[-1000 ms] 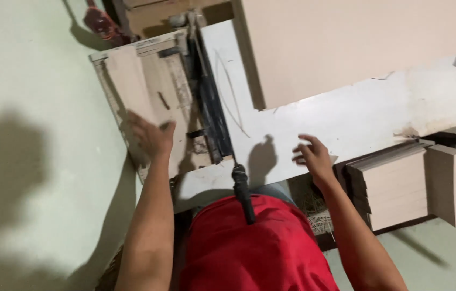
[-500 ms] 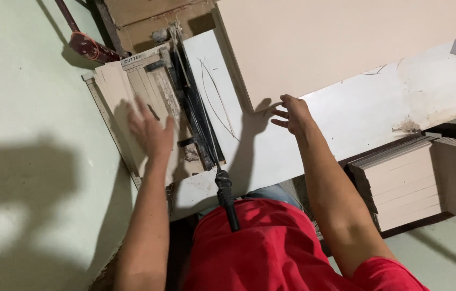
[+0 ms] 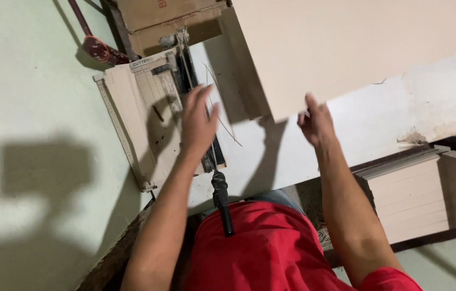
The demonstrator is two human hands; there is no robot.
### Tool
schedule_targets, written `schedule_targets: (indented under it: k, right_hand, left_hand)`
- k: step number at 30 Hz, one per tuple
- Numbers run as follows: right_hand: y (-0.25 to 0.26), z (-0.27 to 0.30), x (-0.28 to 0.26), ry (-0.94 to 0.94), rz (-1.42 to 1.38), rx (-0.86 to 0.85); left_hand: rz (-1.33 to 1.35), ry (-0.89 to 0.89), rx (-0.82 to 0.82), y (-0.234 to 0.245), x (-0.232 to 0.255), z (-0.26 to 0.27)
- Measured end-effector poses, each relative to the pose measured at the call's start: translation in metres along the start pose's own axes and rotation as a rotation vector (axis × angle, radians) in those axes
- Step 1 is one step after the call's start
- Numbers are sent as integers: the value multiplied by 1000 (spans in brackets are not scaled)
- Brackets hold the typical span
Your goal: The person operates a manual paper cutter to trim large sheets of light-colored paper. They align the paper against the guide, pull down the cutting lever to slice the sheet, and then remove the cut pieces.
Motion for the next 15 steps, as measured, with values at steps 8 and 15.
schedule_targets:
  k: [8,15]
  right_hand:
    - [52,66,123,-249,230,-11]
    - [5,84,168,-368,279,-182]
  left_hand:
    - [15,442,-185,37,-87,82]
    - [-55,490,-353,-4,-132,94]
Point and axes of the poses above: each hand's wrist, its own z-axis away from the middle knuckle, its own y-axis out of the back of the hand, x = y × z, the point moved 2 cm from there along -z, towards the middle knuckle, and after that the axes turned 10 degrees about -x, right-handed, at the moved point
